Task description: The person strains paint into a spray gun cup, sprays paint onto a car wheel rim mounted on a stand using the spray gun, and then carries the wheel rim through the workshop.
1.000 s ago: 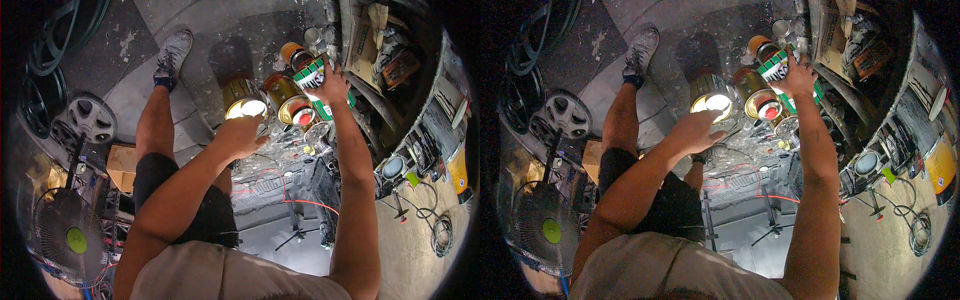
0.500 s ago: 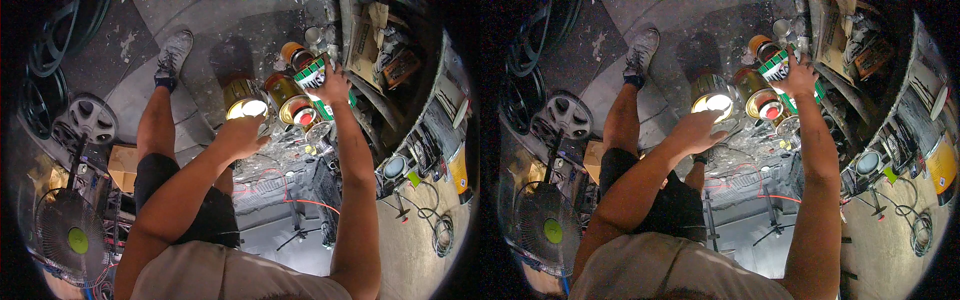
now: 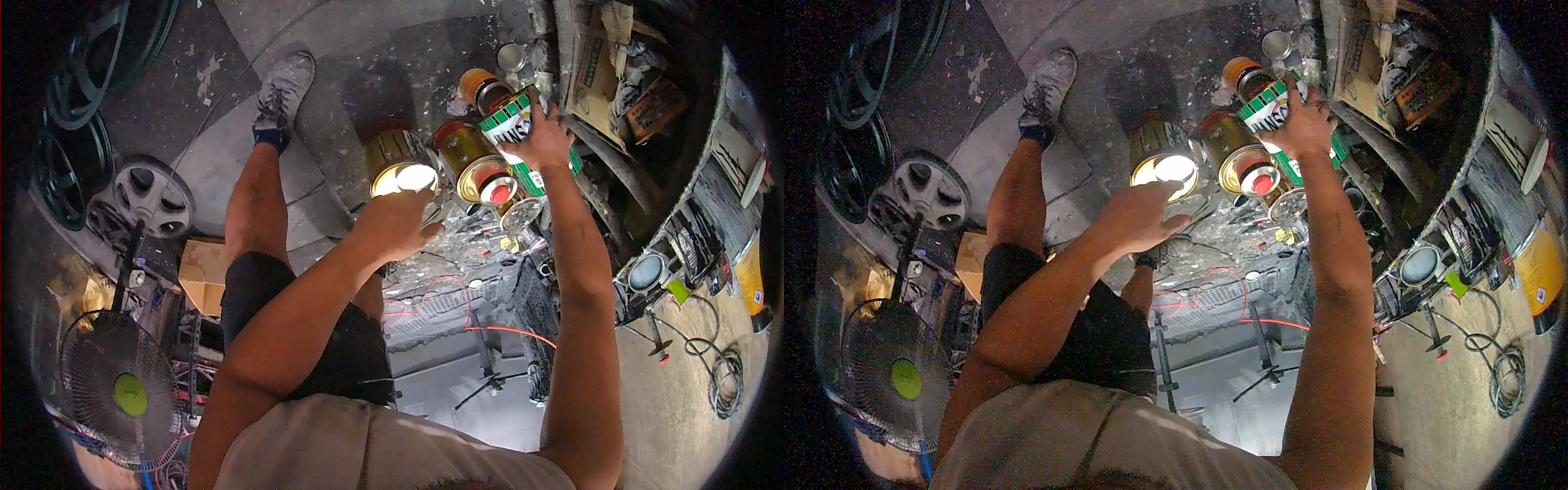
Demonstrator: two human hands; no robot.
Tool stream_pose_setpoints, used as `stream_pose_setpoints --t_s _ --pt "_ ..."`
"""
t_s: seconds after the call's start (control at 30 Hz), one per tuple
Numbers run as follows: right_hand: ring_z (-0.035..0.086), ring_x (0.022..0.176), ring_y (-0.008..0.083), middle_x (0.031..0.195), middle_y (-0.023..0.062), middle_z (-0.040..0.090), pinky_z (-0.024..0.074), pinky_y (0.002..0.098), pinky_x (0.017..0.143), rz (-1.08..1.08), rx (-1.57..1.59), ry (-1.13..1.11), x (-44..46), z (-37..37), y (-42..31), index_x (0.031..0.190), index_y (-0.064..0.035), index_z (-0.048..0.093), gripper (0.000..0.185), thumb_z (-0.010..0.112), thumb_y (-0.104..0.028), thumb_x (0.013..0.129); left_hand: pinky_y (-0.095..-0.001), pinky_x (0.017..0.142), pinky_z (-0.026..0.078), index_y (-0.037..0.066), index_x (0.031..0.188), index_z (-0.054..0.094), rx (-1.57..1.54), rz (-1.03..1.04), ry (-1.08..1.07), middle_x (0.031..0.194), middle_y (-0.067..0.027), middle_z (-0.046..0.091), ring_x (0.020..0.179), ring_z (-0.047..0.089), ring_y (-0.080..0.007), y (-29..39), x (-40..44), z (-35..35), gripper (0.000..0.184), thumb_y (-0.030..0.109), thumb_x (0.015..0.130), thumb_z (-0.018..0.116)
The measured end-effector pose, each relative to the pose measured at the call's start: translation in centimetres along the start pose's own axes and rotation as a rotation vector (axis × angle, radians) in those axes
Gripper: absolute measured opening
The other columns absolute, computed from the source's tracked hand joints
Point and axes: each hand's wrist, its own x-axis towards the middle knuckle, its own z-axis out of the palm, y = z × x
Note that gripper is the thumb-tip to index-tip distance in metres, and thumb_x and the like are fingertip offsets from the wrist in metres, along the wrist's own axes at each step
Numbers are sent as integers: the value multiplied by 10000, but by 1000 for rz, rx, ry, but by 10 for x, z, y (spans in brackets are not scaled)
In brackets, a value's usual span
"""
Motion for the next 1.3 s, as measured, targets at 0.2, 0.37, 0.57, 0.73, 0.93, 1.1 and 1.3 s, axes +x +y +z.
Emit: stream_pose_setpoints --t_s 0.2,0.37,0.57,0.73,0.93,1.1,1.3 --pt "431 1421 478 1642 191 328 359 627 1143 40 -15 -17 -4 -5 -4 1648 -378 159 1343 929 -552 562 -477 1030 502 24 1416 541 10 19 20 1331 -231 641 1216 629 -381 -4 1 3 624 410 947 686" --pt "432 1419 481 1645 195 326 359 629 1141 29 -33 18 -5 -3 -5 1648 -378 153 1345 929 -551 564 -474 1033 502 23 1411 543 14 20 19 1334 -231 639 1217 629 -380 -3 0 3 618 410 950 682" --pt "417 1425 500 1651 194 282 343 685 1126 19 7 15 -1 3 1 1639 -401 173 1339 915 -606 543 -469 1040 499 17 1420 536 6 16 12 1334 -229 637 1224 624 -380 -3 1 2 636 409 945 694" --pt "427 1416 489 1640 185 296 356 677 1116 15 -2 22 -2 3 1 1640 -395 182 1333 909 -616 544 -469 1041 496 8 1423 535 -6 18 17 1332 -230 637 1223 622 -383 -2 0 1 644 405 943 700" --pt "422 1421 493 1633 184 299 362 681 1112 11 -9 13 0 4 3 1642 -387 176 1331 898 -632 551 -474 1032 500 2 1419 538 -10 25 24 1324 -234 640 1216 625 -386 -2 0 2 651 406 938 708" --pt "424 1426 476 1645 192 326 364 630 1135 41 -32 -1 -5 -6 -5 1646 -349 173 1332 925 -552 566 -473 1024 503 6 1418 539 -6 38 33 1316 -236 643 1203 631 -391 -2 1 3 650 408 937 710" --pt "404 1433 503 1657 190 276 338 693 1127 23 4 4 -2 -1 -2 1643 -392 160 1323 916 -575 573 -475 1020 506 16 1420 539 3 20 24 1316 -238 643 1204 631 -393 -1 3 4 649 410 934 712"
